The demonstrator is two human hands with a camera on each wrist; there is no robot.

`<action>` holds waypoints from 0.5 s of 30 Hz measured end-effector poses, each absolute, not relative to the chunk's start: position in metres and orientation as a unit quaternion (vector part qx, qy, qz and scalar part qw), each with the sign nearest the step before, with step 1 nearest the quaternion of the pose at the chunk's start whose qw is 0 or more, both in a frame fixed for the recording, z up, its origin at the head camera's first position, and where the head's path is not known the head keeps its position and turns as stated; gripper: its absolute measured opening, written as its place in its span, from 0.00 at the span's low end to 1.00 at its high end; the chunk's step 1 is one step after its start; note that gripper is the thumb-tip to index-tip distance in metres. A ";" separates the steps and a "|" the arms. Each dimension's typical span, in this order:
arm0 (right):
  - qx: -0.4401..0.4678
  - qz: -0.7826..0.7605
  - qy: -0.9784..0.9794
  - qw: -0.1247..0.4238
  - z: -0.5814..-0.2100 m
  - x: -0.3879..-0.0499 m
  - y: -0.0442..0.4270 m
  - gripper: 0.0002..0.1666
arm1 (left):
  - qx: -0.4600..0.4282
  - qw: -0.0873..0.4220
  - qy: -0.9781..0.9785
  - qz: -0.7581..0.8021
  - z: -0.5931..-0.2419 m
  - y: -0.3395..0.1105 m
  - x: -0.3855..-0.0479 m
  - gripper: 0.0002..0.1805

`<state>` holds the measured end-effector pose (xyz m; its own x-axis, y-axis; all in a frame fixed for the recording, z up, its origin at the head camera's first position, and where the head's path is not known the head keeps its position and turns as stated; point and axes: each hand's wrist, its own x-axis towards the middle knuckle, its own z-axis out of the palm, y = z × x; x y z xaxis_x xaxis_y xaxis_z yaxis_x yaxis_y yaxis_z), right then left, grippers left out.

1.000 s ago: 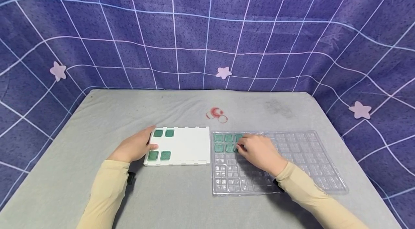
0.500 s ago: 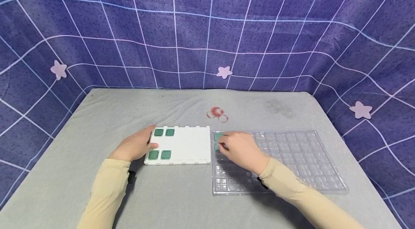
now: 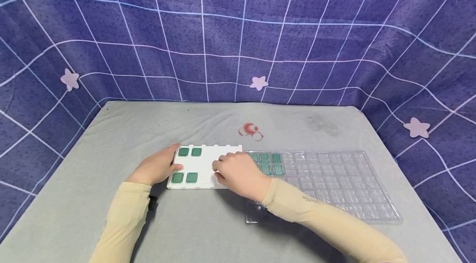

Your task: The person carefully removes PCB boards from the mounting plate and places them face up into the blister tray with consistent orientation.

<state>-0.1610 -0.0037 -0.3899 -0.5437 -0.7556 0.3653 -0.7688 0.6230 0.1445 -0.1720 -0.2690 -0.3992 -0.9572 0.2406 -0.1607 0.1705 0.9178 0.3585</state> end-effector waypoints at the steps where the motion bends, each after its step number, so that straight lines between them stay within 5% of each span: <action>1: 0.435 0.009 -0.879 0.195 -0.390 -0.160 -0.009 0.04 | 0.105 0.101 0.974 0.174 -0.399 -0.269 -0.172 0.40; 15: 0.451 -0.065 -0.878 0.144 -0.404 -0.154 -0.065 0.12 | 0.124 0.083 0.972 0.180 -0.400 -0.272 -0.171 0.38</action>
